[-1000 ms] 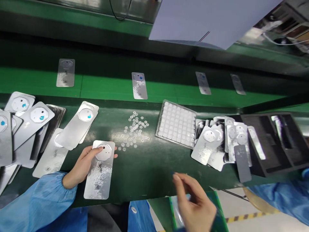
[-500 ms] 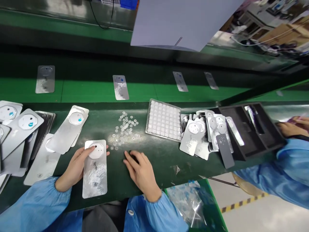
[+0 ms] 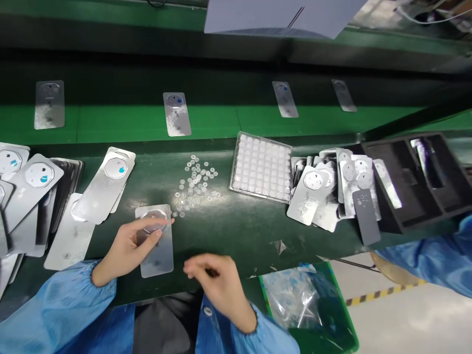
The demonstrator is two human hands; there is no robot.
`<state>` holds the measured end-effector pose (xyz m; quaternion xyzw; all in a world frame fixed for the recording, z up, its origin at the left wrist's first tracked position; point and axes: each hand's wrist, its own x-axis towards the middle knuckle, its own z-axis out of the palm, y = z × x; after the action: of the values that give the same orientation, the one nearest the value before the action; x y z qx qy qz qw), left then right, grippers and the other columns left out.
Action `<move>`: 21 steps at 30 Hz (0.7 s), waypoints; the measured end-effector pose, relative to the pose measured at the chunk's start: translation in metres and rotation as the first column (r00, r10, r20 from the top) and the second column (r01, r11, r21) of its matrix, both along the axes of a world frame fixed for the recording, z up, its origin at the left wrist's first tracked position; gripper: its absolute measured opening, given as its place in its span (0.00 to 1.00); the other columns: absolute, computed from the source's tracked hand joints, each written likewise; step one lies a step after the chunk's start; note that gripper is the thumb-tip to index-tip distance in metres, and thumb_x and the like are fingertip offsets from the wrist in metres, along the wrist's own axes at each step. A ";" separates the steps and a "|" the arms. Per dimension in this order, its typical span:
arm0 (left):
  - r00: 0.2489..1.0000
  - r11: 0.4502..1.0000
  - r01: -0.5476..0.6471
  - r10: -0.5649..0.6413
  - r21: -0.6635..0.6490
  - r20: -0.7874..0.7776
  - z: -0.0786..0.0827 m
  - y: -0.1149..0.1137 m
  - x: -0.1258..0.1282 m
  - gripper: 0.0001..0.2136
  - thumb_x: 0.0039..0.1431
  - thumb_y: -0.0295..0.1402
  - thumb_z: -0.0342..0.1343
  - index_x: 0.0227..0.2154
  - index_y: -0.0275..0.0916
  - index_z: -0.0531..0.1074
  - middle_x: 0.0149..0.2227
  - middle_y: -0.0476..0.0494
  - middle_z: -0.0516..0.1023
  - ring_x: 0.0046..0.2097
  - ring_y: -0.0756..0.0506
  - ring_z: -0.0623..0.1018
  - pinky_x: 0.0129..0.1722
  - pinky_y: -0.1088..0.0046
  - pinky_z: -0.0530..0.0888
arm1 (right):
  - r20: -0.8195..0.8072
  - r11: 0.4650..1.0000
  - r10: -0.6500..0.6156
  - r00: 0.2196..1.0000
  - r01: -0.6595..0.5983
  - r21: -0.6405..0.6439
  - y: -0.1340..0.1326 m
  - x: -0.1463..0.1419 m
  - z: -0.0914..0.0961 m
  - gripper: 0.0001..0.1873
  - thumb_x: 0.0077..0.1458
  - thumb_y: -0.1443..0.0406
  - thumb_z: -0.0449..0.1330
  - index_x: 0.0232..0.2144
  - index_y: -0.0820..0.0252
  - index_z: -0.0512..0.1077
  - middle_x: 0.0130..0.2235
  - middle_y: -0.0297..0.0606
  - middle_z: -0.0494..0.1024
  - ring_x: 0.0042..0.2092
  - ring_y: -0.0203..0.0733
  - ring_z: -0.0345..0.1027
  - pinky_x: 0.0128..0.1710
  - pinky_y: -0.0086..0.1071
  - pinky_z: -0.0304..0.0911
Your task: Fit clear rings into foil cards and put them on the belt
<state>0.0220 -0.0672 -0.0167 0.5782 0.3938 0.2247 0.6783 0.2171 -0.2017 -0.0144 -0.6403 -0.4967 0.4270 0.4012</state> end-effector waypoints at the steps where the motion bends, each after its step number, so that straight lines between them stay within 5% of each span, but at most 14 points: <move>1: 0.999 0.997 0.039 -0.036 0.071 -0.036 0.000 -0.001 0.000 0.14 0.66 0.35 0.60 0.52 0.44 0.82 0.52 0.38 0.84 0.52 0.37 0.83 0.53 0.63 0.80 | -0.049 0.994 -0.055 0.997 0.050 -0.094 0.015 0.000 0.007 0.16 0.66 0.57 0.63 0.29 0.59 0.80 0.24 0.35 0.81 0.24 0.38 0.74 0.24 0.28 0.69; 5: 0.993 0.953 0.083 -0.103 0.292 0.052 -0.005 -0.005 0.001 0.16 0.61 0.31 0.67 0.52 0.47 0.82 0.50 0.44 0.85 0.49 0.39 0.85 0.44 0.68 0.84 | -0.196 0.974 0.016 0.981 -0.059 -0.219 0.062 0.005 0.027 0.21 0.59 0.48 0.67 0.26 0.60 0.78 0.24 0.35 0.78 0.25 0.36 0.71 0.26 0.27 0.67; 10: 0.986 0.871 -0.085 0.004 0.485 0.165 -0.012 -0.005 0.004 0.13 0.60 0.26 0.67 0.45 0.47 0.85 0.43 0.50 0.87 0.43 0.46 0.87 0.44 0.76 0.84 | -0.298 0.944 0.047 0.953 -0.140 -0.299 0.074 0.004 0.029 0.22 0.55 0.47 0.70 0.26 0.60 0.77 0.24 0.34 0.76 0.23 0.33 0.66 0.22 0.26 0.62; 14: 0.985 0.875 -0.140 0.075 0.464 0.156 -0.011 -0.005 0.006 0.11 0.57 0.25 0.69 0.42 0.45 0.85 0.41 0.50 0.88 0.41 0.47 0.87 0.44 0.78 0.83 | -0.368 0.930 -0.018 0.929 -0.120 -0.348 0.066 0.001 0.026 0.24 0.57 0.46 0.68 0.29 0.62 0.78 0.21 0.32 0.72 0.17 0.29 0.57 0.16 0.25 0.52; 21: 0.988 0.922 -0.105 0.055 0.372 0.143 -0.008 -0.006 0.005 0.08 0.59 0.27 0.68 0.41 0.42 0.85 0.40 0.47 0.88 0.40 0.46 0.87 0.42 0.75 0.84 | -0.337 0.958 -0.001 0.942 -0.096 -0.271 0.066 -0.002 0.031 0.19 0.57 0.50 0.70 0.31 0.62 0.78 0.20 0.31 0.72 0.18 0.29 0.57 0.16 0.25 0.53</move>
<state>0.0268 -0.0734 -0.0251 0.6656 0.3218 0.3609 0.5685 0.2155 -0.1353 0.0163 -0.5973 -0.3709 0.6054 0.3731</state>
